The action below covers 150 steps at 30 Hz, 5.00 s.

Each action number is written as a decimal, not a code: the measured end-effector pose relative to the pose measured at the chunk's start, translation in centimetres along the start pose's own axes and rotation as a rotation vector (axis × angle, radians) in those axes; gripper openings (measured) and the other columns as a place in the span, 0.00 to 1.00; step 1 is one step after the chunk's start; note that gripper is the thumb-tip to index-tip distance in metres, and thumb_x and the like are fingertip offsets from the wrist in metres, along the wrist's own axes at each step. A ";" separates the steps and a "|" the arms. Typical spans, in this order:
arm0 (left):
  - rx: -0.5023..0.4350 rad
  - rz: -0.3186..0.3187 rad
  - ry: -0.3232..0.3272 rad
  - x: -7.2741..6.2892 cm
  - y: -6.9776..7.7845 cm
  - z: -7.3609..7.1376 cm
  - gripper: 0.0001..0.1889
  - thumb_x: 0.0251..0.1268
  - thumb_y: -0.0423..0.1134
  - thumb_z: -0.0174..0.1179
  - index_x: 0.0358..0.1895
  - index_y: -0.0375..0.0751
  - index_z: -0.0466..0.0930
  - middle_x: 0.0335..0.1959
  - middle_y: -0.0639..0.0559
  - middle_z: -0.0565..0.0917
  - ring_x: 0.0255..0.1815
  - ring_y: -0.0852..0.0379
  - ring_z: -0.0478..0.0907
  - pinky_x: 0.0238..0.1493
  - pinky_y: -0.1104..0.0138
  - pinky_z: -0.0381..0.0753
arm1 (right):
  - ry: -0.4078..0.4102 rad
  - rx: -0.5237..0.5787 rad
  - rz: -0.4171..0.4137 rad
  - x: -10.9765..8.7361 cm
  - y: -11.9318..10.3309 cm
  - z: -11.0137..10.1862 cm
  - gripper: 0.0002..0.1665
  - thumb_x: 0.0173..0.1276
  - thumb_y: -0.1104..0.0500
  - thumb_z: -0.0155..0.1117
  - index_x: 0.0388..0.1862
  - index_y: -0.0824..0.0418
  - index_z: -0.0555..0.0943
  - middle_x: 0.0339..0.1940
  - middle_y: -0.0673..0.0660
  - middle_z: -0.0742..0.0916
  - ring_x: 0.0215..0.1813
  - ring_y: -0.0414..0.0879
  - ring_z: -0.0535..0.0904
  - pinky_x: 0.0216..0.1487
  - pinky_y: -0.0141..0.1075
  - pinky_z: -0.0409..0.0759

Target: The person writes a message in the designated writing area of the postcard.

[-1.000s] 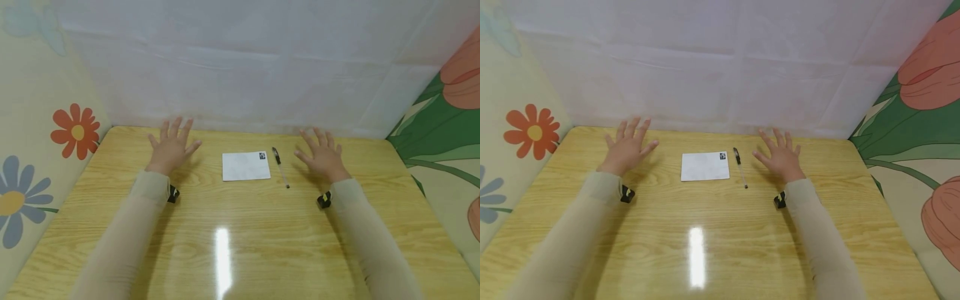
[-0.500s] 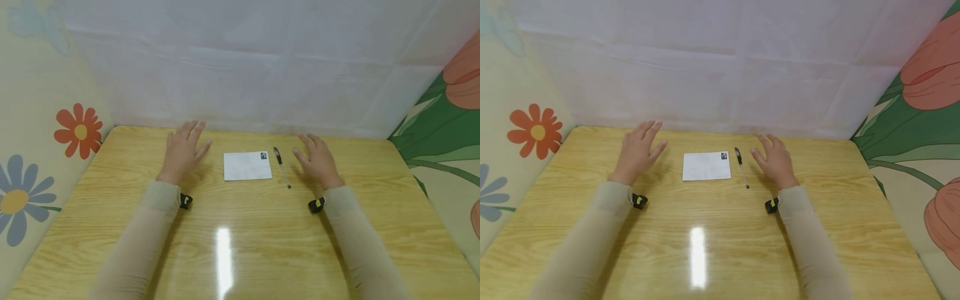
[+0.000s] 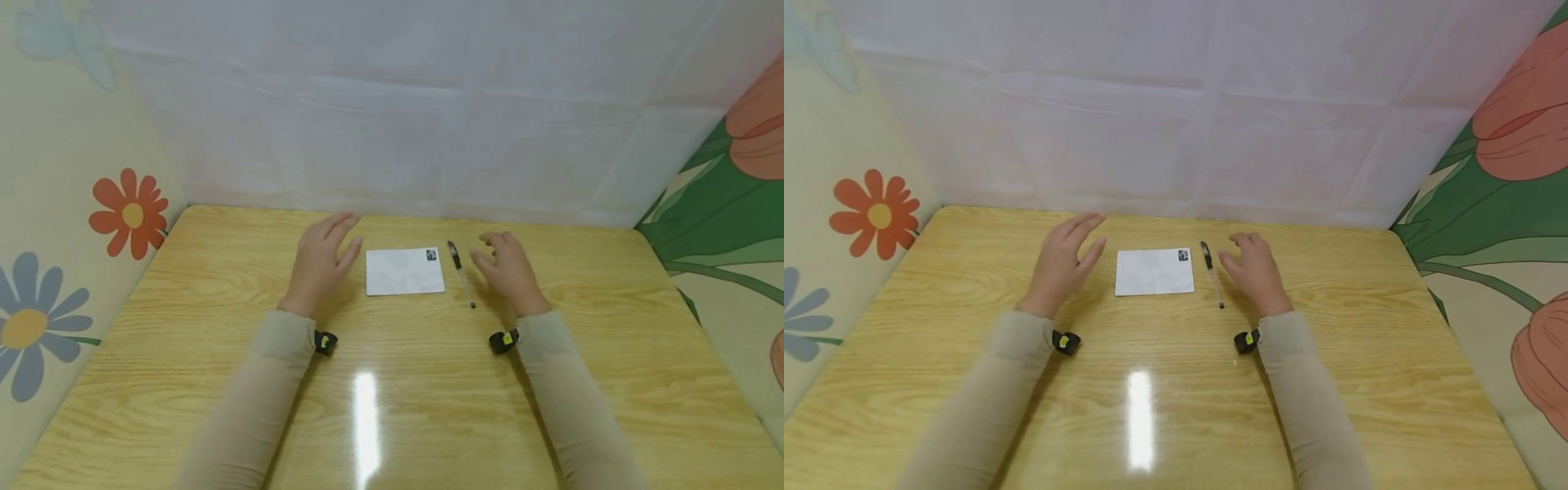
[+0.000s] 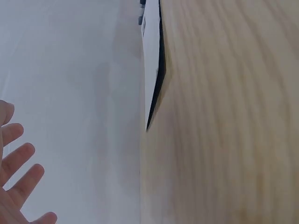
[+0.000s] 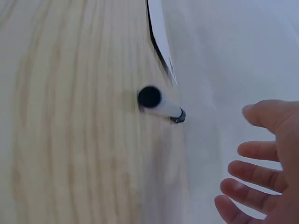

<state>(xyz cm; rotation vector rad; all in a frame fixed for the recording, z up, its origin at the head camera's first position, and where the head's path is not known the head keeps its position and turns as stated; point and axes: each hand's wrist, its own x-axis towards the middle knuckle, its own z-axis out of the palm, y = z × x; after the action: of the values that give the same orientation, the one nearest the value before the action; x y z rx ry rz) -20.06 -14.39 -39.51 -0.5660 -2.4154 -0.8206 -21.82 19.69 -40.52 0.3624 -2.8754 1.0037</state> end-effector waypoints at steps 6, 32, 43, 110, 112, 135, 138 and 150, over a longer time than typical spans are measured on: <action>-0.084 0.015 0.006 -0.2 0.6 0.7 0.20 0.74 0.36 0.60 0.66 0.33 0.76 0.63 0.35 0.79 0.65 0.37 0.73 0.70 0.46 0.67 | -0.034 0.021 0.010 0.1 -0.4 0.6 0.27 0.76 0.53 0.62 0.65 0.71 0.75 0.55 0.69 0.80 0.51 0.61 0.78 0.53 0.53 0.80; -0.452 -0.194 -0.159 -0.8 1.6 2.8 0.25 0.77 0.36 0.57 0.72 0.33 0.69 0.66 0.36 0.76 0.67 0.39 0.73 0.67 0.46 0.72 | -0.163 0.061 0.108 -0.2 -0.9 1.9 0.23 0.72 0.52 0.68 0.54 0.71 0.80 0.41 0.62 0.85 0.41 0.55 0.81 0.44 0.47 0.83; -0.640 -0.303 -0.205 -1.0 1.7 3.6 0.24 0.78 0.36 0.56 0.72 0.33 0.70 0.67 0.37 0.76 0.68 0.42 0.74 0.68 0.51 0.73 | -0.158 0.056 0.114 -0.2 -1.0 2.1 0.14 0.72 0.56 0.67 0.43 0.68 0.83 0.35 0.60 0.86 0.36 0.51 0.81 0.41 0.44 0.82; -1.085 -0.679 -0.298 -1.3 2.1 4.2 0.20 0.80 0.35 0.52 0.67 0.27 0.72 0.61 0.30 0.78 0.58 0.49 0.82 0.62 0.62 0.79 | -0.087 0.083 -0.221 -0.5 -4.9 2.9 0.07 0.63 0.68 0.66 0.39 0.70 0.86 0.35 0.60 0.86 0.38 0.51 0.83 0.43 0.42 0.84; -1.098 -0.694 -0.292 -1.3 2.3 4.3 0.19 0.80 0.35 0.52 0.66 0.27 0.73 0.61 0.30 0.78 0.56 0.52 0.82 0.63 0.62 0.79 | -0.076 0.073 -0.248 -0.7 -5.1 3.0 0.06 0.63 0.69 0.67 0.38 0.70 0.86 0.34 0.60 0.86 0.37 0.51 0.83 0.43 0.42 0.84; -1.136 -0.750 -0.270 -1.5 2.2 4.4 0.18 0.80 0.33 0.52 0.62 0.22 0.72 0.47 0.44 0.84 0.44 0.60 0.85 0.56 0.64 0.83 | -0.076 0.026 -0.443 -0.7 -5.4 3.8 0.04 0.66 0.68 0.68 0.39 0.67 0.86 0.32 0.57 0.84 0.35 0.47 0.78 0.38 0.39 0.81; -1.132 -0.746 -0.268 -1.6 2.1 4.4 0.19 0.80 0.33 0.52 0.64 0.22 0.71 0.50 0.40 0.83 0.45 0.59 0.86 0.57 0.63 0.82 | -0.075 0.038 -0.429 -0.8 -5.5 3.8 0.04 0.67 0.67 0.68 0.40 0.66 0.86 0.34 0.57 0.84 0.36 0.47 0.79 0.39 0.39 0.81; -1.186 -0.789 -0.178 -1.7 1.8 4.2 0.19 0.79 0.31 0.52 0.65 0.22 0.70 0.52 0.37 0.81 0.49 0.57 0.85 0.59 0.65 0.81 | -0.016 0.091 -0.319 -0.7 -5.2 3.7 0.07 0.68 0.65 0.71 0.43 0.67 0.86 0.38 0.59 0.85 0.38 0.50 0.81 0.41 0.41 0.83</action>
<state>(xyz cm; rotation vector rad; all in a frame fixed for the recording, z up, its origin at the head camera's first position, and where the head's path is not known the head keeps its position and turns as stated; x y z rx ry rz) -19.24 -10.67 -42.58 -0.0058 -2.0286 -2.6535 -19.81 13.62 -40.42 0.8082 -2.6707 1.0745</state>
